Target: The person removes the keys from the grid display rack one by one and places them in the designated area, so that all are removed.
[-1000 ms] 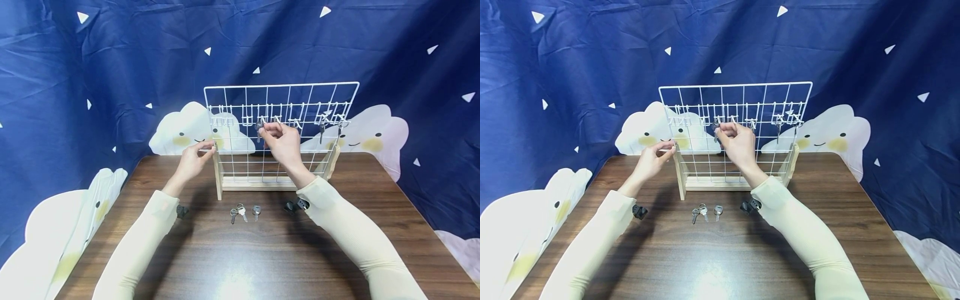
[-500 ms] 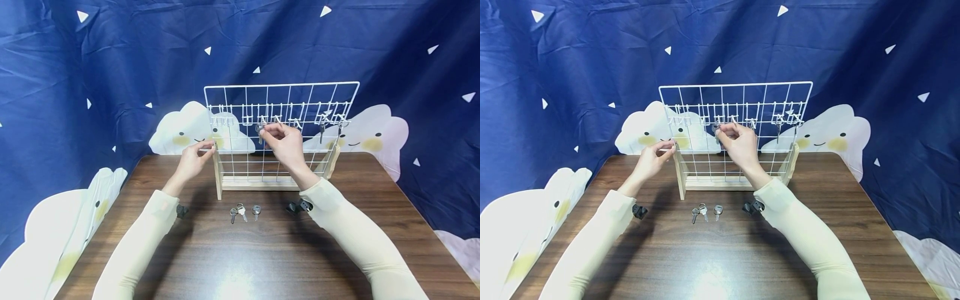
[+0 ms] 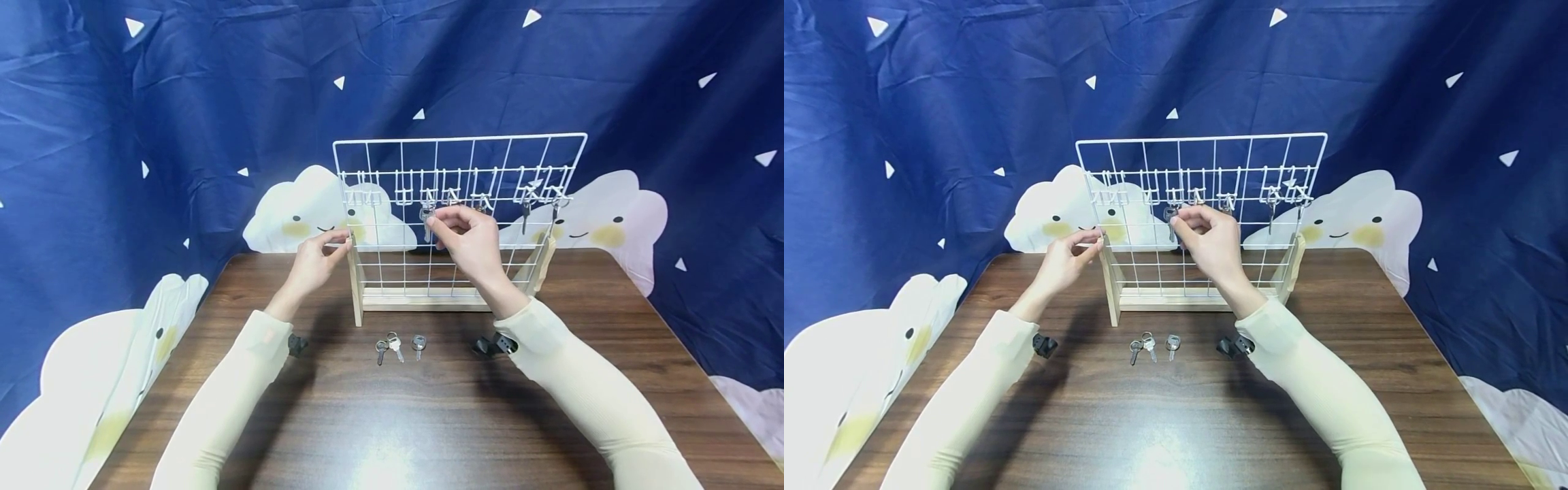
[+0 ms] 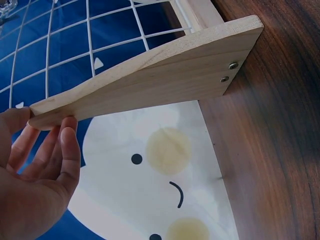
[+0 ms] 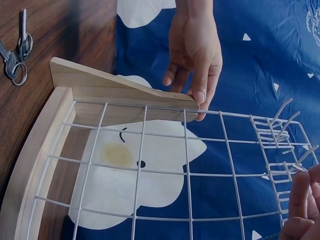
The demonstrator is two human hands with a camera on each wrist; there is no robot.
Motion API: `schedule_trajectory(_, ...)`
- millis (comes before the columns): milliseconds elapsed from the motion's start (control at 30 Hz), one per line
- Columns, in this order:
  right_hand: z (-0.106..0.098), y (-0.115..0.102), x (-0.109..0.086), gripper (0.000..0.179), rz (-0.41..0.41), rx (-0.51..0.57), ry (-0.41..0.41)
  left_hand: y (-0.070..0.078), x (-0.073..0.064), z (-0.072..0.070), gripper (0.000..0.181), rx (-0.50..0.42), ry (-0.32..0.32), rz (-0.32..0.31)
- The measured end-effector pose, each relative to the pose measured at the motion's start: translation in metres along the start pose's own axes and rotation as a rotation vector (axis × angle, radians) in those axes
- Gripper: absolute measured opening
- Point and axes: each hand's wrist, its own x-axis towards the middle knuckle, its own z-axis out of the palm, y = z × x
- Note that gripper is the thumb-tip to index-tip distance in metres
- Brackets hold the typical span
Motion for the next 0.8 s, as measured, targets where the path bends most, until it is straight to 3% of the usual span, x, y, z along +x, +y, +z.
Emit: schedule_trajectory(800, -0.008, -0.014, -0.009, 0.026, 0.034, 0.087, -0.012, -0.001, 0.001, 0.001, 0.032, -0.021, 0.007, -0.004)
